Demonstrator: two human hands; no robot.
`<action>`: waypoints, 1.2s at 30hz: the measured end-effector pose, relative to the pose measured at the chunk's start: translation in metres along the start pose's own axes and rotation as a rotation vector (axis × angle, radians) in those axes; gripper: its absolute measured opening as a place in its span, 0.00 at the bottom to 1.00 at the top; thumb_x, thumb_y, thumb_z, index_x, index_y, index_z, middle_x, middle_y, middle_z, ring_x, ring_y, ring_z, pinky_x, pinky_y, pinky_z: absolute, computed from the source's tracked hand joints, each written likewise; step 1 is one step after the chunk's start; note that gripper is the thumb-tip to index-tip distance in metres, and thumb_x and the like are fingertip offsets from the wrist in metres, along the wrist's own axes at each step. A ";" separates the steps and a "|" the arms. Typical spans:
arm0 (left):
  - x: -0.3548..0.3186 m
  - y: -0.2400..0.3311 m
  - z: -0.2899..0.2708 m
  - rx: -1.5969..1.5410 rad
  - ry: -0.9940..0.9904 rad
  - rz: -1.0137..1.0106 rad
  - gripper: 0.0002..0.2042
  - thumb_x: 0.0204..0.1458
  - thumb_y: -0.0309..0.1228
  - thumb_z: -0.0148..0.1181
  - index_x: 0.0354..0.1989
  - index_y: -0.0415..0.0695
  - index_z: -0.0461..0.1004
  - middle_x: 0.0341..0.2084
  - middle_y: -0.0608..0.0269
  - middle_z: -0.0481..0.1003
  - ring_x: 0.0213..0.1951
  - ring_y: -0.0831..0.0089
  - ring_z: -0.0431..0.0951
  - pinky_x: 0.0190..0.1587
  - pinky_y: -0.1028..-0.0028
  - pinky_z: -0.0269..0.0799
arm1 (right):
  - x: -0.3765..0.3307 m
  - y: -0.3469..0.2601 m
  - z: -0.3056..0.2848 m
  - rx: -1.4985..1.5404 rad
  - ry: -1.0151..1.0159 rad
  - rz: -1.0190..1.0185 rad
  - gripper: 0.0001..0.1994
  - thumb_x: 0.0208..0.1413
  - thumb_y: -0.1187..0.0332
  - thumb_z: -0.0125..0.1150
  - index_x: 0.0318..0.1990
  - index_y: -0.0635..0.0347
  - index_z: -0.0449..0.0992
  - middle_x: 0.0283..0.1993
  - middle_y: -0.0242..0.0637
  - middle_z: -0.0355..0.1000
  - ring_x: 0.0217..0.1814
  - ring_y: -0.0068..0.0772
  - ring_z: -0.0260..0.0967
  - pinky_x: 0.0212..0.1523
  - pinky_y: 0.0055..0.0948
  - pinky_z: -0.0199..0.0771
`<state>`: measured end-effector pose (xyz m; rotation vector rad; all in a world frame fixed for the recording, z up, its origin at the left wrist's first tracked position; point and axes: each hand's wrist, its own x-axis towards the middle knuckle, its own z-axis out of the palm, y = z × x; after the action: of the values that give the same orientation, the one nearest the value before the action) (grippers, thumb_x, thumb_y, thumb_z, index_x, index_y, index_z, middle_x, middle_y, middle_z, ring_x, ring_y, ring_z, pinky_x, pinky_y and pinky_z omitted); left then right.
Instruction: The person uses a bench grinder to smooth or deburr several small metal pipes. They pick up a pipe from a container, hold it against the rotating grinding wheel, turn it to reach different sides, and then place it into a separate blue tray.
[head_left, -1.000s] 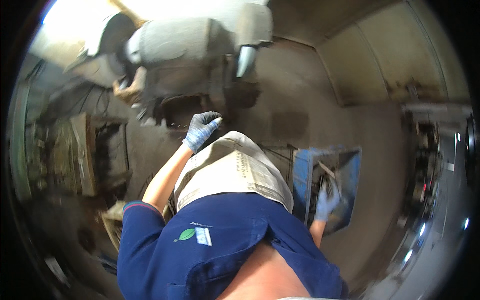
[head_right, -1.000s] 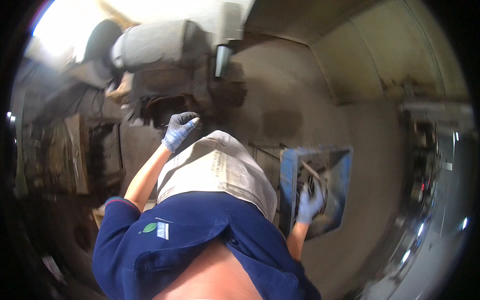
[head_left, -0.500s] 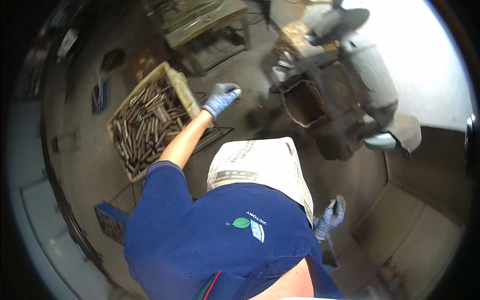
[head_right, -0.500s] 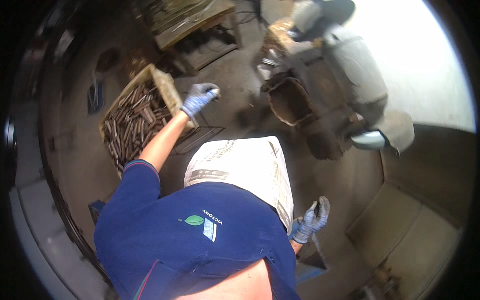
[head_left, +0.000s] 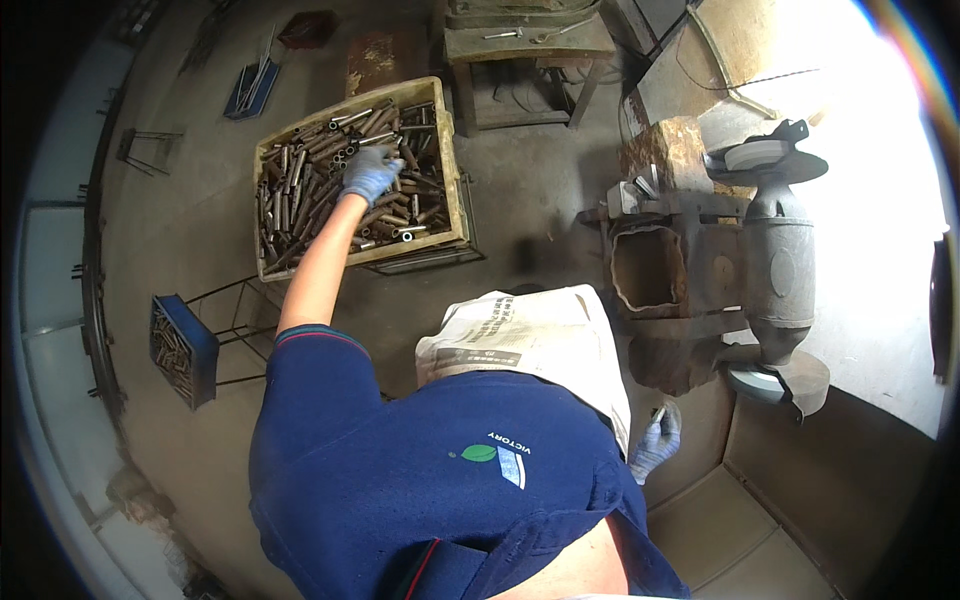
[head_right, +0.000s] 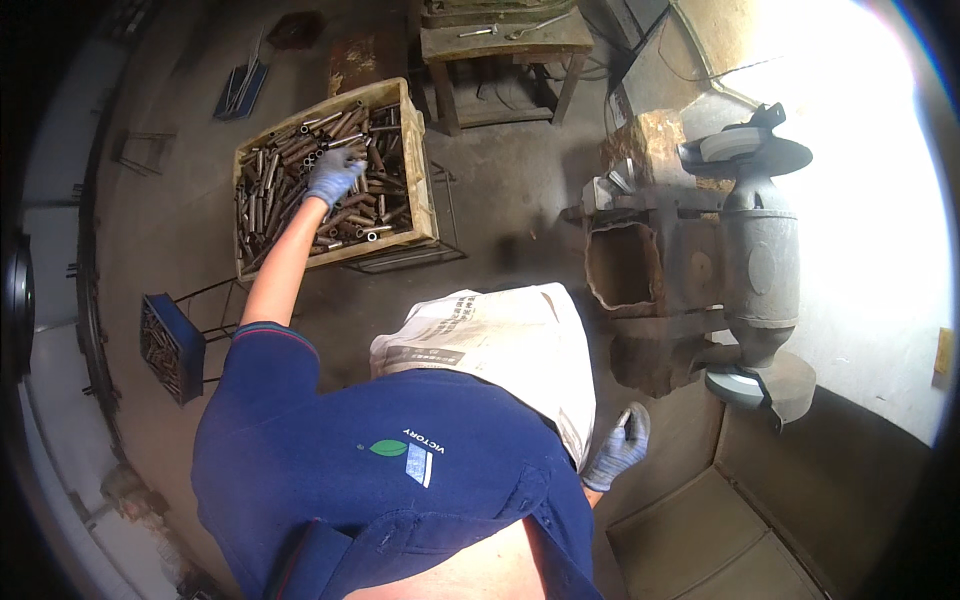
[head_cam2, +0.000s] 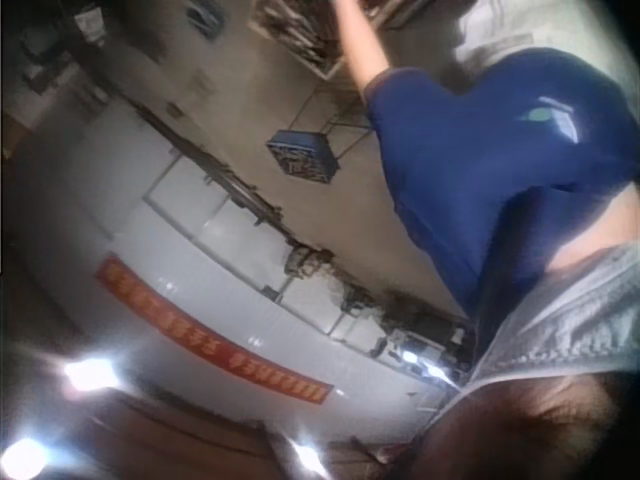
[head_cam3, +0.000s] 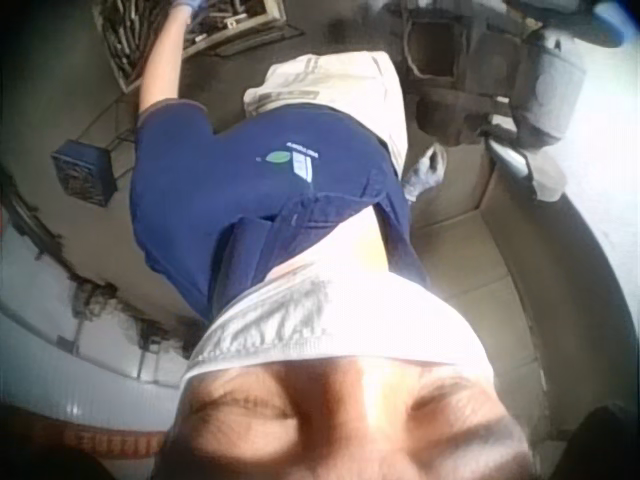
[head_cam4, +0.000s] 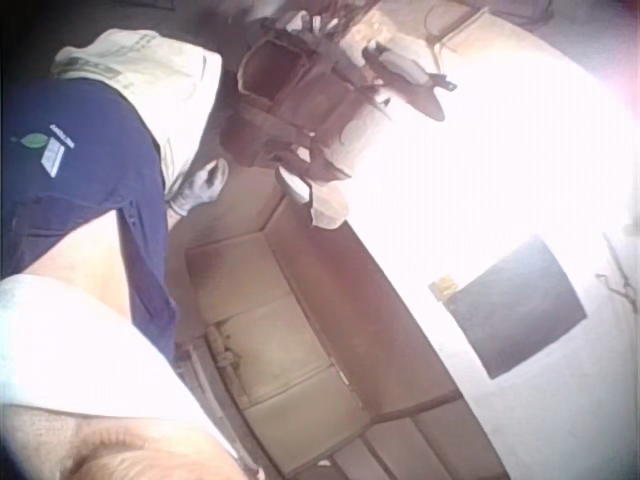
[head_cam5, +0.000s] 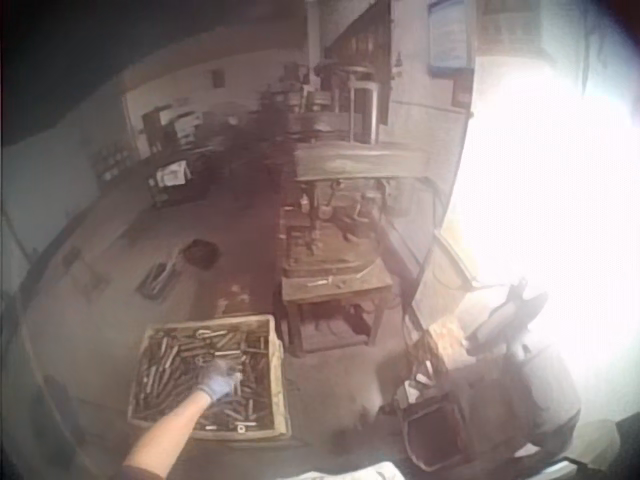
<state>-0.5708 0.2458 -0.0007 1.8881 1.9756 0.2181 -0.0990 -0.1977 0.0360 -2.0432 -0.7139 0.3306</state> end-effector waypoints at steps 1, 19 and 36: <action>-0.008 0.027 -0.006 0.089 -0.065 -0.046 0.15 0.48 0.44 0.60 0.38 0.48 0.76 0.35 0.55 0.78 0.37 0.62 0.78 0.43 0.65 0.71 | 0.001 -0.002 0.000 0.021 -0.006 -0.010 0.09 0.52 0.77 0.57 0.41 0.69 0.75 0.42 0.42 0.74 0.42 0.30 0.71 0.46 0.25 0.70; -0.040 0.149 -0.007 -0.693 -0.111 0.540 0.11 0.48 0.21 0.58 0.41 0.37 0.74 0.30 0.62 0.77 0.32 0.79 0.74 0.38 0.79 0.71 | -0.013 -0.037 0.005 0.048 0.070 -0.086 0.08 0.54 0.78 0.53 0.40 0.71 0.76 0.44 0.43 0.73 0.44 0.30 0.70 0.46 0.27 0.72; -0.184 0.416 0.095 -0.766 -1.553 0.747 0.14 0.51 0.25 0.59 0.44 0.30 0.71 0.32 0.55 0.76 0.34 0.76 0.77 0.40 0.76 0.75 | 0.028 -0.109 0.008 0.014 0.268 -0.181 0.18 0.40 0.73 0.66 0.43 0.66 0.76 0.49 0.49 0.67 0.51 0.43 0.68 0.51 0.32 0.69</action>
<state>-0.1484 0.0818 0.1025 1.3150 0.0872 -0.2328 -0.1199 -0.1302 0.1238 -1.9446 -0.7199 -0.0426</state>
